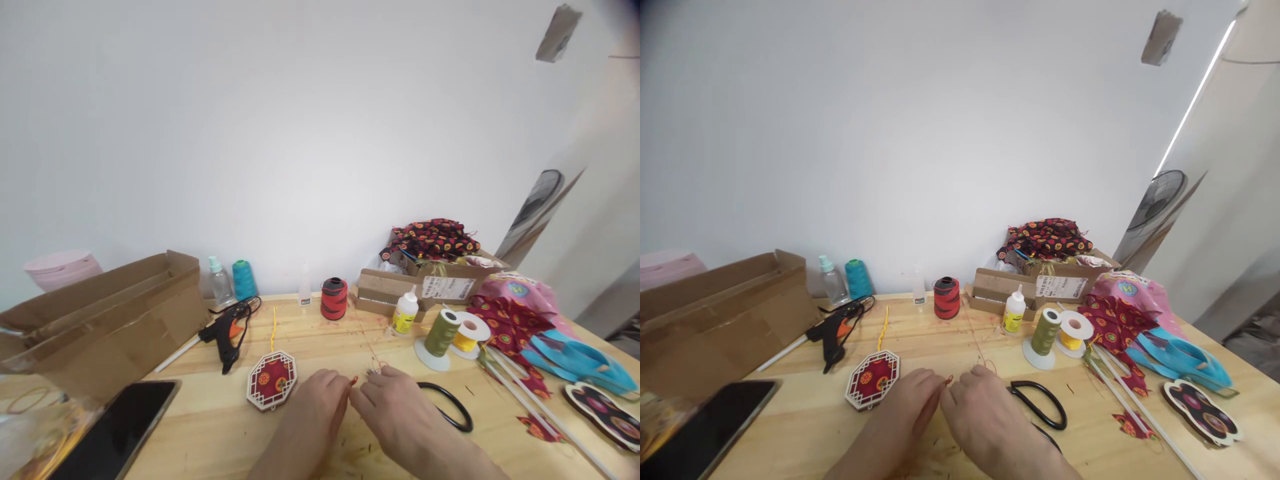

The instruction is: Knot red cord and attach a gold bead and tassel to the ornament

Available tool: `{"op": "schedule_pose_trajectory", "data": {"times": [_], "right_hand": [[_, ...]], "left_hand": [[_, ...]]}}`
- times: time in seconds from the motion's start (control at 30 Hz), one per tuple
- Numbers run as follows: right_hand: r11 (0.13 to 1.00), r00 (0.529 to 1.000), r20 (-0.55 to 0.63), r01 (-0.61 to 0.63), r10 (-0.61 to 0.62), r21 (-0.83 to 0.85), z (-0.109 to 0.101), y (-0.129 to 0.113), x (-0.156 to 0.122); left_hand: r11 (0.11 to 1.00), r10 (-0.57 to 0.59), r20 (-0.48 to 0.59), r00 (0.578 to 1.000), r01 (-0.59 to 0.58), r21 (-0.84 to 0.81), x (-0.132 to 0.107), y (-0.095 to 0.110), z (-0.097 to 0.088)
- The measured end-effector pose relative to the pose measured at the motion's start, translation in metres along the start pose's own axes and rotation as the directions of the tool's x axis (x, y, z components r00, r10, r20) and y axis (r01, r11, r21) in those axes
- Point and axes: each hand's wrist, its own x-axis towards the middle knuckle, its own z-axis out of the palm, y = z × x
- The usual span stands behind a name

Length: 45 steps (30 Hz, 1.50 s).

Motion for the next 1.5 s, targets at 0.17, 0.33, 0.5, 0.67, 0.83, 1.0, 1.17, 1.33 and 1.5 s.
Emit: {"op": "schedule_pose_trajectory", "data": {"times": [0.17,0.33,0.5,0.67,0.83,1.0,1.17,1.33,1.5], "right_hand": [[0.983,0.999,-0.031,0.026,-0.020,0.184,-0.018,0.025,0.011],[0.793,0.988,-0.106,-0.022,0.109,0.609,0.011,0.041,0.017],[0.842,0.966,-0.214,-0.005,0.143,0.540,0.029,0.027,0.014],[0.989,0.935,-0.354,0.051,0.000,0.136,0.025,0.013,0.011],[0.995,0.927,-0.368,0.094,-0.076,0.032,0.023,0.014,0.007],[0.906,0.867,-0.465,0.038,0.180,0.422,0.020,0.023,0.009],[0.738,0.879,-0.359,0.012,0.314,0.675,0.019,0.028,0.010],[0.603,0.889,-0.278,0.002,0.365,0.798,0.028,0.031,0.012],[0.596,0.899,-0.223,-0.052,0.378,0.801,0.036,0.026,0.013]], "left_hand": [[0.991,0.117,0.008,0.993,-0.117,-0.065,-0.003,0.006,-0.002],[0.979,0.114,-0.122,0.986,-0.132,-0.153,-0.003,0.004,-0.007],[0.996,-0.008,-0.139,0.990,-0.004,-0.084,-0.001,-0.003,-0.008],[0.999,-0.046,-0.090,0.995,0.046,-0.003,0.001,-0.005,-0.003],[0.998,-0.004,-0.034,0.999,0.006,0.064,0.000,-0.007,0.006],[0.988,-0.043,-0.013,0.999,0.041,-0.151,-0.001,0.001,0.001],[0.958,-0.024,0.004,1.000,0.024,-0.287,-0.001,0.008,-0.007],[0.966,0.017,0.007,1.000,-0.014,-0.260,-0.001,0.006,-0.005],[0.968,-0.069,-0.074,0.995,0.048,-0.246,-0.002,-0.001,-0.003]]}}
